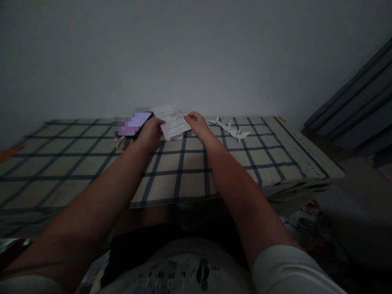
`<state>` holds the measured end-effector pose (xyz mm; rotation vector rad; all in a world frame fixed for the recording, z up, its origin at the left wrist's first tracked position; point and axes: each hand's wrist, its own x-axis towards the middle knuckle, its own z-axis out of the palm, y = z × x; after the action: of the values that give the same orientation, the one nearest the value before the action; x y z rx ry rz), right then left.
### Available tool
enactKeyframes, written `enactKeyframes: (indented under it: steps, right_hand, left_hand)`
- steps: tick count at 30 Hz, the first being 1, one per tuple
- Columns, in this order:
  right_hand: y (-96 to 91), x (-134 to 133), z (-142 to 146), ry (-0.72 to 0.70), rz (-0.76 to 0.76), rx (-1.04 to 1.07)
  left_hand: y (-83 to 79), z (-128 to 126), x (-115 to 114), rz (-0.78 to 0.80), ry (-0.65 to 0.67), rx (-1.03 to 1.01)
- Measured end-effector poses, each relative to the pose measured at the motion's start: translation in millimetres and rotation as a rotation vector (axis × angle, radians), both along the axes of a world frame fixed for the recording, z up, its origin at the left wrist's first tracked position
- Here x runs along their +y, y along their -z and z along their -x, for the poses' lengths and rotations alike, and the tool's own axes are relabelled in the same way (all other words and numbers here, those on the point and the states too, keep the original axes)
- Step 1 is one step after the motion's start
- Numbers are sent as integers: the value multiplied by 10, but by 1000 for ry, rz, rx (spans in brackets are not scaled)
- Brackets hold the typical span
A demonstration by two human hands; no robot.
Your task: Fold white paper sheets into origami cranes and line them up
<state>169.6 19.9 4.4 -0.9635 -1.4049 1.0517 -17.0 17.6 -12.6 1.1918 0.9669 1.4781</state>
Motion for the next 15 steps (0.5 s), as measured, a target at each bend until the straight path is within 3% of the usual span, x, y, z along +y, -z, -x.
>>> enactKeyframes:
  steps: [6, 11, 15]
  right_hand:
    - [8, 5, -12, 19, -40, 32]
    - [5, -11, -33, -11, -28, 14]
    - [2, -26, -54, -108, 34, 54]
  left_hand:
    - [-27, 1, -9, -102, -34, 13]
    - [-3, 62, 78, -78, -157, 40]
    - [-24, 81, 68, -21, -171, 33]
